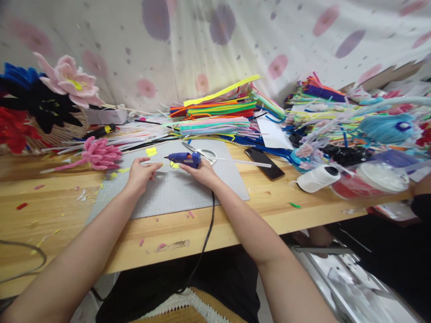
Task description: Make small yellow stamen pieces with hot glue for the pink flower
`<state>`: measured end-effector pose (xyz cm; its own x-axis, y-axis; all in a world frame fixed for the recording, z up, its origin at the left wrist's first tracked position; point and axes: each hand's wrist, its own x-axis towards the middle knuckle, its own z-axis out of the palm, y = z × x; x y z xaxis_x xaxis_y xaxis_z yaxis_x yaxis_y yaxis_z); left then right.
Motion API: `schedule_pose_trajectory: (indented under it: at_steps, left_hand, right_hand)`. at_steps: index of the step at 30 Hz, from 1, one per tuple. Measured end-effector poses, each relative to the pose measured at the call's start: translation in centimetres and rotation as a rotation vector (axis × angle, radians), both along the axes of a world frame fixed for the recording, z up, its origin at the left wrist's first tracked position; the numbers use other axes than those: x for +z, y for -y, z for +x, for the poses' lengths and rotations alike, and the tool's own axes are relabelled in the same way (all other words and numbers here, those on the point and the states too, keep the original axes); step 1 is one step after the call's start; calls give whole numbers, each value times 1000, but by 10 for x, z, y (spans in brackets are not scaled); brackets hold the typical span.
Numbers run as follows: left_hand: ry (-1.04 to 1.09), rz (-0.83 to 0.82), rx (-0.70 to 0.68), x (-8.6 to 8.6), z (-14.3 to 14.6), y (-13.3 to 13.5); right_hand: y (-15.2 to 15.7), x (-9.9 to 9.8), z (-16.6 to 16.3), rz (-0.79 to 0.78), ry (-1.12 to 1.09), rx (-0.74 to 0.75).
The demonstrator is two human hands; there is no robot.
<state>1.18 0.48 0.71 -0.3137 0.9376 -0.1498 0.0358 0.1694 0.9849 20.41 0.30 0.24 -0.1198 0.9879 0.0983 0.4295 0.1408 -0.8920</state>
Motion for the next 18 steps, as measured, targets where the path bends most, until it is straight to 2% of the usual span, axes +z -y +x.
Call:
schedule_pose_trajectory:
  at_steps: [13, 18]
  left_hand:
    - [3, 0, 43, 0, -3, -1]
    - [1, 10, 54, 0, -3, -1]
  right_hand:
    - [-6, 2, 13, -18, -82, -171]
    - [-14, 9, 41, 29, -138, -373]
